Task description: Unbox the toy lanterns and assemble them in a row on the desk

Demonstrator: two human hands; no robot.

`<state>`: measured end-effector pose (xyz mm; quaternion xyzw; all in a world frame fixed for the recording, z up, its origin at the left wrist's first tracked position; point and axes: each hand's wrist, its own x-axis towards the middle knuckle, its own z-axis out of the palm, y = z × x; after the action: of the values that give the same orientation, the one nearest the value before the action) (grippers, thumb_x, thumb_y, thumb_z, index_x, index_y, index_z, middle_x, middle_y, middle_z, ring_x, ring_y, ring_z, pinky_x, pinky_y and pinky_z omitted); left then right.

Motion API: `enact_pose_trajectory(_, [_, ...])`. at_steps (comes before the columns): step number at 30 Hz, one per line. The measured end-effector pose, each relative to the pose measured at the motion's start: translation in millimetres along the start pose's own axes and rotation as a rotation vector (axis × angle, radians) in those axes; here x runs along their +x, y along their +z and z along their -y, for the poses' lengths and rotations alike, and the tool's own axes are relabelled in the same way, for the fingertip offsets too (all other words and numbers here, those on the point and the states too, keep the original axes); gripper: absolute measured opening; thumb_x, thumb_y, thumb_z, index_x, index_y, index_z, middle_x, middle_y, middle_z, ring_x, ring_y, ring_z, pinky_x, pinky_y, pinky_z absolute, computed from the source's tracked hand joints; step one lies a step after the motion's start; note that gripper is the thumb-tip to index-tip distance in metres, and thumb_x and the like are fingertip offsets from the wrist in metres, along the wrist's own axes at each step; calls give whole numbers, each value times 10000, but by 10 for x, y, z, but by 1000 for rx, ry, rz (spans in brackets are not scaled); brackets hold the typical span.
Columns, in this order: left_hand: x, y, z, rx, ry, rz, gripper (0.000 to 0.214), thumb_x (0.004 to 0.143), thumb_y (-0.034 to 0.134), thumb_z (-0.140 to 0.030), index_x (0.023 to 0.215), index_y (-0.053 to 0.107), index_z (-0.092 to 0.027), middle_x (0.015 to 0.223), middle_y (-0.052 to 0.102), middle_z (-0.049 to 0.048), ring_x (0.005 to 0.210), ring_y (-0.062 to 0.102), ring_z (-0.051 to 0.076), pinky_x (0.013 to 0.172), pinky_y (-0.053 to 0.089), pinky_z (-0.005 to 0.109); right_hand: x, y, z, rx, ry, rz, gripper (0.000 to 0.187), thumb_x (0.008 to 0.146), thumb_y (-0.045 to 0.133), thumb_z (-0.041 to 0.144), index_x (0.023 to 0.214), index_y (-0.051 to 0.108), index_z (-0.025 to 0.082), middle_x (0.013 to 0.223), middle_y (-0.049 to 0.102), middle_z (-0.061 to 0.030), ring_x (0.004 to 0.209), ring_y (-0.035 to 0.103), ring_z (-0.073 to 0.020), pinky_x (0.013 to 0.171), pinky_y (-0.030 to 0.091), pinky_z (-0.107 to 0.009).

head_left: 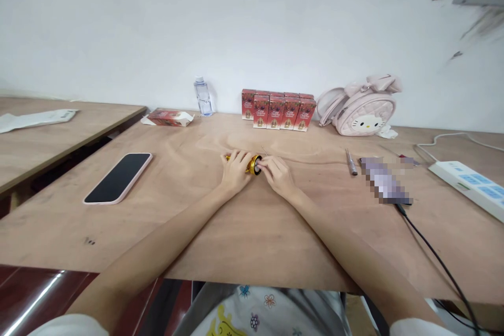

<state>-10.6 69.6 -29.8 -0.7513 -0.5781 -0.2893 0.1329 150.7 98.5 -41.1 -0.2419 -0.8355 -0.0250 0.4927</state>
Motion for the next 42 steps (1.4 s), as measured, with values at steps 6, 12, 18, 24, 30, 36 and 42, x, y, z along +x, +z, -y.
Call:
enact_pose_trajectory(6, [-7,-5,-5,-8,12,11,290,789,556,-209,1078,578,-232,1044,656,75,1000,517,262,848,268,431,-6,-2,-5,-16,9,11,203,946,426,236,858,599,178,851,670,-84,796,601,-180,753,473,-309])
enact_pose_trajectory(12, [-3,-14,-21,-1,11,16,291,784,549,-196,1070,576,-241,1038,652,67,999,518,262,850,270,432,2,18,1,-39,50,44,220,959,368,239,853,552,181,844,647,-89,783,576,-185,738,452,-302])
enact_pose_trajectory(18, [19,-26,-3,-28,-69,10,248,776,538,-197,1022,565,-218,1027,658,81,1013,526,264,845,278,423,-45,76,-66,-2,195,62,229,957,262,208,904,485,194,870,612,-77,757,573,-172,699,443,-281])
enact_pose_trajectory(24, [64,-33,139,-81,-253,-75,385,717,528,-132,1091,522,-225,1105,642,85,1045,523,278,845,290,419,26,131,-214,-203,280,101,191,952,351,228,894,527,180,841,637,-84,782,594,-200,700,420,-289])
enact_pose_trajectory(30, [72,-38,208,-82,-243,-116,394,726,517,-118,1102,531,-236,1132,632,75,1053,538,252,854,270,408,176,258,-341,-360,234,250,189,915,433,174,807,587,183,819,665,-97,817,577,-224,748,417,-331])
enact_pose_trajectory(36, [72,-28,212,-109,-223,-113,388,735,503,-103,1095,540,-242,1140,634,57,1077,544,227,863,250,402,168,234,-340,-358,394,266,148,870,515,206,991,587,158,967,666,-126,939,578,-251,802,426,-367])
enact_pose_trajectory(42, [70,-35,203,-88,-199,-99,407,732,493,-90,1104,539,-250,1149,632,61,1083,540,232,870,258,403,121,184,-296,-359,480,316,316,808,609,338,1058,568,149,994,669,-146,964,581,-292,805,429,-407])
